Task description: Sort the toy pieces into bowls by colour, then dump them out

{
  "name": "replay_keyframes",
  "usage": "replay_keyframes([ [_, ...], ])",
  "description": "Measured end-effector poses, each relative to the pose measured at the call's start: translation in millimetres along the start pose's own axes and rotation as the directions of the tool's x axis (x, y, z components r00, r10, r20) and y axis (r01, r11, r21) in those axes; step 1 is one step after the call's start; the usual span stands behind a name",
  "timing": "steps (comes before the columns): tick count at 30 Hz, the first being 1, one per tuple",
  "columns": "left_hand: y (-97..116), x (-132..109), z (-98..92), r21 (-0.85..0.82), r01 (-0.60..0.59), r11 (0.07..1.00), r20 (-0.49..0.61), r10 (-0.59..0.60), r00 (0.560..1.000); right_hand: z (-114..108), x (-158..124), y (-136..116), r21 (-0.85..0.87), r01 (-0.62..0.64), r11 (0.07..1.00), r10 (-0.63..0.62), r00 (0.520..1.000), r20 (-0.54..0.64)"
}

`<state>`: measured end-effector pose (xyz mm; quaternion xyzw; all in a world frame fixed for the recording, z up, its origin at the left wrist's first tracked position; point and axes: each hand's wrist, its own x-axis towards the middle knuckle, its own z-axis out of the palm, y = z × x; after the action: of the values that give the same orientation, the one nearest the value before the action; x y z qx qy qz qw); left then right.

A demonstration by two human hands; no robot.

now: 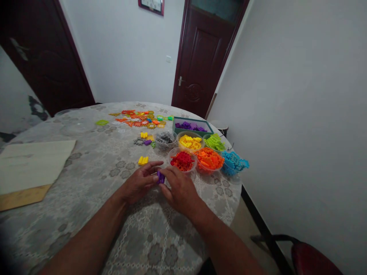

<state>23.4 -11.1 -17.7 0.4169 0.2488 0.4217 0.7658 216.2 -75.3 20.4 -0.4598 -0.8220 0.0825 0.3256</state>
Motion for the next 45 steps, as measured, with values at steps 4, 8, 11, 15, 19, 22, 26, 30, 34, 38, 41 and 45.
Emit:
replay_keyframes([
  [4,0.8,0.9,1.3,0.025,-0.009,1.0,-0.044,0.01,0.999,-11.5,-5.9,1.2,0.022,-0.009,1.0,0.009,1.0,-0.007],
  [8,2.7,5.3,-0.5,0.02,-0.068,0.997,-0.236,0.071,0.969,-45.0,0.9,7.2,-0.018,-0.046,0.999,0.045,0.997,-0.066],
  [11,3.3,9.4,-3.6,-0.007,-0.159,0.987,-0.389,0.143,0.91,-81.0,29.9,27.7,-0.096,-0.077,0.992,0.081,0.996,0.035],
  [15,4.1,14.0,-11.2,0.009,-0.284,0.959,-0.526,0.246,0.814,-116.8,101.0,77.9,-0.241,-0.114,0.964,0.126,0.991,0.036],
  [19,7.8,15.7,-22.2,0.073,-0.347,0.935,-0.66,0.306,0.686,-124.3,160.7,110.6,-0.348,-0.246,0.905,0.116,0.928,-0.354],
  [22,10.7,15.0,-28.7,0.087,-0.366,0.926,-0.719,0.313,0.621,-102.3,164.5,95.5,-0.335,-0.201,0.92,0.026,0.887,-0.461],
  [26,10.5,14.8,-34.1,0.117,-0.352,0.929,-0.745,0.316,0.587,-23.8,119.4,36.5,-0.188,-0.016,0.982,-0.025,0.977,-0.214],
  [30,7.3,15.0,-40.2,0.216,-0.328,0.92,-0.738,0.374,0.561,67.8,74.4,-6.7,-0.172,-0.006,0.985,0.005,1.0,-0.004],
  [34,6.4,13.9,-47.0,0.33,-0.292,0.898,-0.724,0.439,0.532,116.1,69.4,-5.4,-0.215,-0.111,0.97,0.121,0.992,0.035],
  [38,7.8,12.8,-49.6,0.412,-0.252,0.876,-0.71,0.482,0.514,125.5,76.1,7.5,-0.224,-0.107,0.969,0.129,0.988,0.082],
  [41,7.6,10.4,-49.4,0.466,-0.196,0.863,-0.71,0.497,0.499,124.0,74.3,8.5,-0.208,-0.104,0.972,0.122,0.99,0.073],
  [45,10.0,7.0,-50.9,0.528,-0.112,0.842,-0.724,0.515,0.458,120.7,68.9,4.8,-0.158,-0.128,0.979,0.139,0.988,0.06],
])
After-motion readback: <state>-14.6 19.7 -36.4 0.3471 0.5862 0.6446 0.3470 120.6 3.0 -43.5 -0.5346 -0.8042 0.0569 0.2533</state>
